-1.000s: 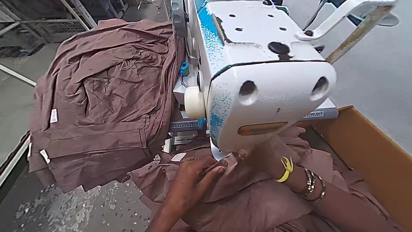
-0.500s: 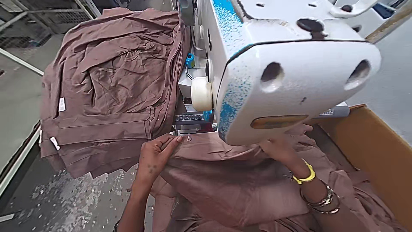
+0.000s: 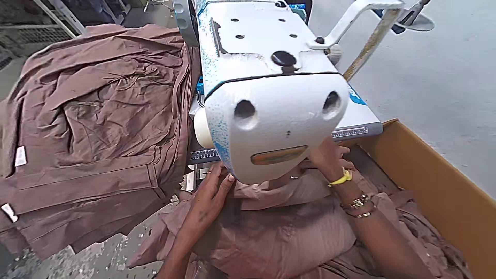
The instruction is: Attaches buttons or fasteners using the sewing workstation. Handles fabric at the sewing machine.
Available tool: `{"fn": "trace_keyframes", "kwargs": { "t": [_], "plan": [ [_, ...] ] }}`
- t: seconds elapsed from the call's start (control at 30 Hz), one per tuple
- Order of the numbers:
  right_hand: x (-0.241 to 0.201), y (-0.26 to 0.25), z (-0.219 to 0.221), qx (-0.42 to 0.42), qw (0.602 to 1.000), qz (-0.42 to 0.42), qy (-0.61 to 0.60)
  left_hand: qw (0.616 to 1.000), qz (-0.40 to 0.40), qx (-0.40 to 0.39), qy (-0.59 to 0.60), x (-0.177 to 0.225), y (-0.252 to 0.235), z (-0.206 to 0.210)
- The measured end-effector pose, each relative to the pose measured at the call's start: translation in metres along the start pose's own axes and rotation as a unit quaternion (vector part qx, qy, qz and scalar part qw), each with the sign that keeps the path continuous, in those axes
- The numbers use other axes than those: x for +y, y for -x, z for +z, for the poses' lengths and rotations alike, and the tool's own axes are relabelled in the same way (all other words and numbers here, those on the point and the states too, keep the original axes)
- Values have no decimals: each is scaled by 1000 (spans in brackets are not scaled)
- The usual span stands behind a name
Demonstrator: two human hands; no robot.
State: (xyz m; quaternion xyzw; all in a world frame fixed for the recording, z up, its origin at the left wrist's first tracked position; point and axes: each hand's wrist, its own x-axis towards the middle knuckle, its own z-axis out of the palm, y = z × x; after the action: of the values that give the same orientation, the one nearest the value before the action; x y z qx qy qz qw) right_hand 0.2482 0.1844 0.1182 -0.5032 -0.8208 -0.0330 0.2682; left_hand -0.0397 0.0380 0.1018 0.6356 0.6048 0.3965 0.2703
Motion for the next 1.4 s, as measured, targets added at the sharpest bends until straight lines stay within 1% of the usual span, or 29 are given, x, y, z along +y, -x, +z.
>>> {"fn": "trace_keyframes", "kwargs": {
  "t": [0.07,0.1,0.17,0.2,0.3,0.4,0.47,0.53,0.57,0.63,0.67,0.7,0.73,0.77,0.8,0.83,0.87,0.93,1.0,1.03,1.07,1.1,1.13,1.17,1.23,1.27,1.33,1.4],
  "plan": [
    [-6,-11,10,-16,1000,-14,8,998,-53,-6,38,9,-6,8],
    [-7,-15,14,-31,999,-16,16,997,-66,-3,35,11,-7,11],
    [-5,-23,22,-89,995,2,42,997,-79,10,25,14,-6,16],
    [-4,-25,25,-99,994,7,43,996,-84,19,26,15,-5,18],
    [1,-20,25,-66,997,14,-22,993,-94,52,49,15,-1,25],
    [8,-6,16,33,993,3,-117,989,-89,67,99,13,-4,28],
    [6,0,6,71,982,42,-171,986,-90,73,119,12,-5,28],
    [3,2,-6,65,970,79,-221,985,-101,77,117,15,-5,26],
    [1,2,-11,58,967,78,-237,985,-108,76,110,16,-6,25],
    [-8,0,-20,64,970,38,-231,989,-109,63,75,15,-9,22],
    [-17,0,-23,78,976,0,-202,993,-91,60,42,15,-9,20],
    [-27,1,-24,97,980,-50,-165,997,-50,65,-3,16,-6,18],
    [-38,5,-25,115,979,-107,-127,997,11,68,-41,20,-1,14],
    [-49,11,-24,121,973,-165,-108,994,74,50,-61,26,7,10],
    [-62,19,-23,117,963,-216,-111,991,122,24,-52,33,15,6],
    [-76,23,-20,119,951,-265,-103,988,149,0,-42,38,22,5],
    [-85,23,-17,120,939,-313,-72,986,158,-5,-47,39,26,5],
    [-96,20,-17,108,938,-327,-40,986,150,20,-70,36,29,8],
    [-97,20,-20,70,946,-304,-85,986,152,29,-57,32,32,4],
    [-96,25,-21,38,948,-280,-144,986,161,25,-25,33,35,2],
    [-95,32,-22,-12,940,-253,-231,985,169,20,12,33,38,-2],
    [-95,39,-23,-69,920,-230,-310,985,168,17,46,33,41,-6],
    [-94,44,-24,-111,902,-205,-363,986,153,26,66,30,44,-12],
    [-93,48,-24,-118,902,-171,-379,989,127,44,68,23,45,-22],
    [-87,43,-18,-82,927,-89,-356,994,58,86,44,1,42,-43],
    [-85,36,-16,-84,935,-54,-341,993,20,109,29,-11,40,-49],
    [-92,25,-14,-111,943,13,-313,991,-40,124,20,-30,41,-55],
    [-98,18,-16,-150,935,48,-318,990,-69,124,22,-37,45,-56]
  ]
}}
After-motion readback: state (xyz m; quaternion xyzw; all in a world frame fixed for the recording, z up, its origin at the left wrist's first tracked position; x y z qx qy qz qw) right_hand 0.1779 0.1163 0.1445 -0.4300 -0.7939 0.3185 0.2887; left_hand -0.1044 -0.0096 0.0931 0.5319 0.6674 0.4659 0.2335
